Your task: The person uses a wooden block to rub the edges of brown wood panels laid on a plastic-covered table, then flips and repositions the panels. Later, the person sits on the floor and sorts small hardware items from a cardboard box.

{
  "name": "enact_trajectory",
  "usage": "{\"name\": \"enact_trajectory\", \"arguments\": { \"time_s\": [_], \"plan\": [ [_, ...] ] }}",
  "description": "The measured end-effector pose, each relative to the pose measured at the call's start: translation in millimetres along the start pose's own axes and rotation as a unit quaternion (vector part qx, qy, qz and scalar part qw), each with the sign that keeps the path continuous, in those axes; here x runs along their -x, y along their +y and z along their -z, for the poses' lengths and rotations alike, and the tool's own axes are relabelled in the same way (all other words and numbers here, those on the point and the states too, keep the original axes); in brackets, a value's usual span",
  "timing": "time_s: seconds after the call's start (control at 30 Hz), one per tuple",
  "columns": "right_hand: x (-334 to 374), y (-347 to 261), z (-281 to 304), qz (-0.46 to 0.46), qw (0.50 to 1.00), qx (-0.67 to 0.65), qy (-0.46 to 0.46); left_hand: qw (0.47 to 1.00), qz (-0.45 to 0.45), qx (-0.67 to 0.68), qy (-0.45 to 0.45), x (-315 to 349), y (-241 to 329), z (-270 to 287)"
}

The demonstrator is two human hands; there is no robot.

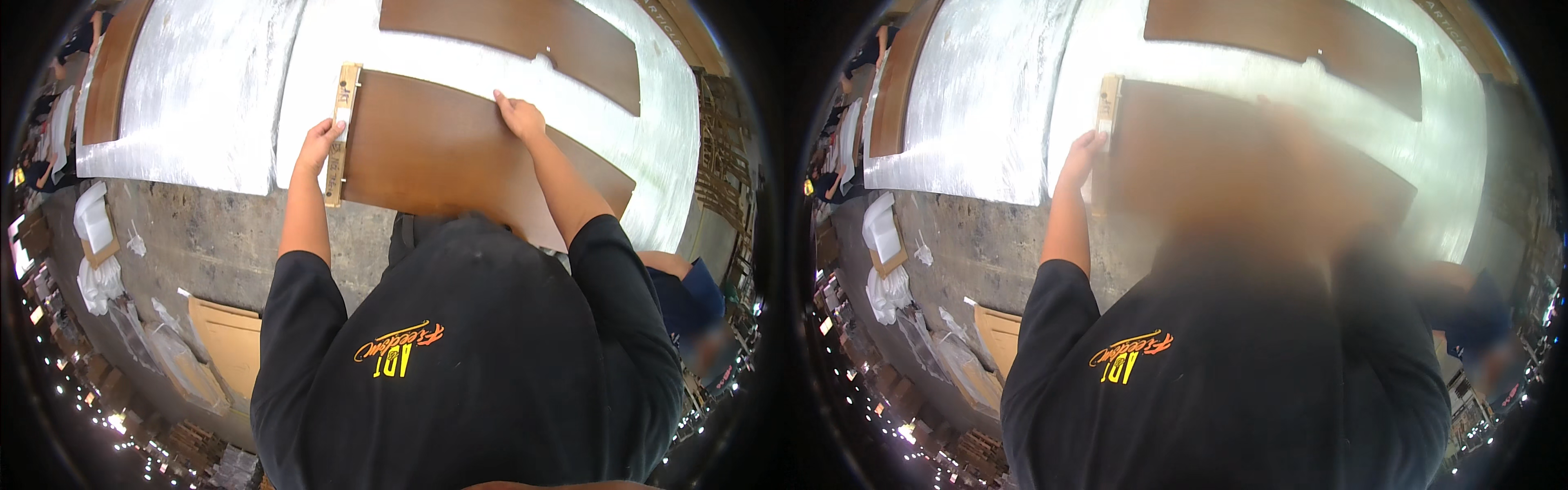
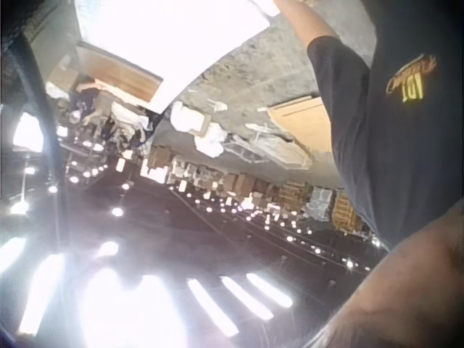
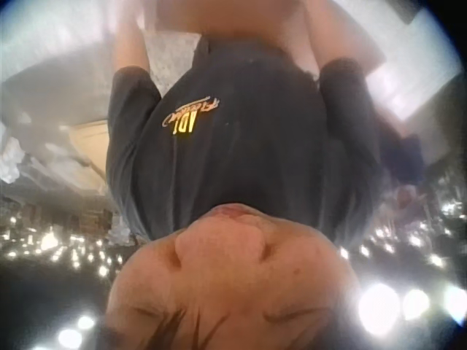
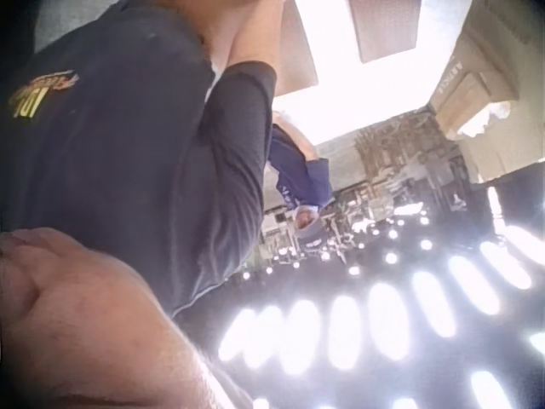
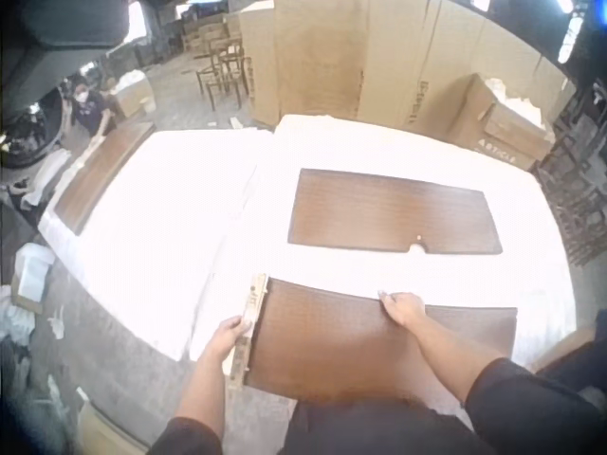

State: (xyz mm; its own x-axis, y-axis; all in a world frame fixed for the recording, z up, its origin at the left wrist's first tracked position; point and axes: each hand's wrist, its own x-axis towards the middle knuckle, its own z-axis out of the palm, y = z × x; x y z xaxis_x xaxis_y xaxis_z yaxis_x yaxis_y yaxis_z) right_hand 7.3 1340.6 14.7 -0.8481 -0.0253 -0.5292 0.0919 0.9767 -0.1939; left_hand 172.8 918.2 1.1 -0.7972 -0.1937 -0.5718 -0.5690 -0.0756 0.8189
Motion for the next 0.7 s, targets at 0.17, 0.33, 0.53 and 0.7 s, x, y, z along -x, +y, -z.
{"name": "enact_trajectory", "arguments": {
  "time_s": [0.17,0.33,0.53,0.7],
  "plan": [
    [9.5,-3.0,8.3,-0.032,0.999,-0.028,0.009,0.999,0.019,0.037,-0.022,-6.9,-2.2,-2.2],
    [13.5,-2.3,13.2,-0.044,0.998,-0.029,0.028,0.998,-0.004,0.054,-0.015,-0.3,-1.0,-5.4],
    [12.0,1.7,11.2,-0.045,0.998,-0.029,0.039,0.989,-0.075,-0.093,0.087,0.0,-13.0,-22.9],
    [15.1,3.6,11.9,-0.039,0.998,-0.036,0.040,0.951,-0.116,-0.244,0.148,-7.5,-23.3,-18.5]
  ]
}}
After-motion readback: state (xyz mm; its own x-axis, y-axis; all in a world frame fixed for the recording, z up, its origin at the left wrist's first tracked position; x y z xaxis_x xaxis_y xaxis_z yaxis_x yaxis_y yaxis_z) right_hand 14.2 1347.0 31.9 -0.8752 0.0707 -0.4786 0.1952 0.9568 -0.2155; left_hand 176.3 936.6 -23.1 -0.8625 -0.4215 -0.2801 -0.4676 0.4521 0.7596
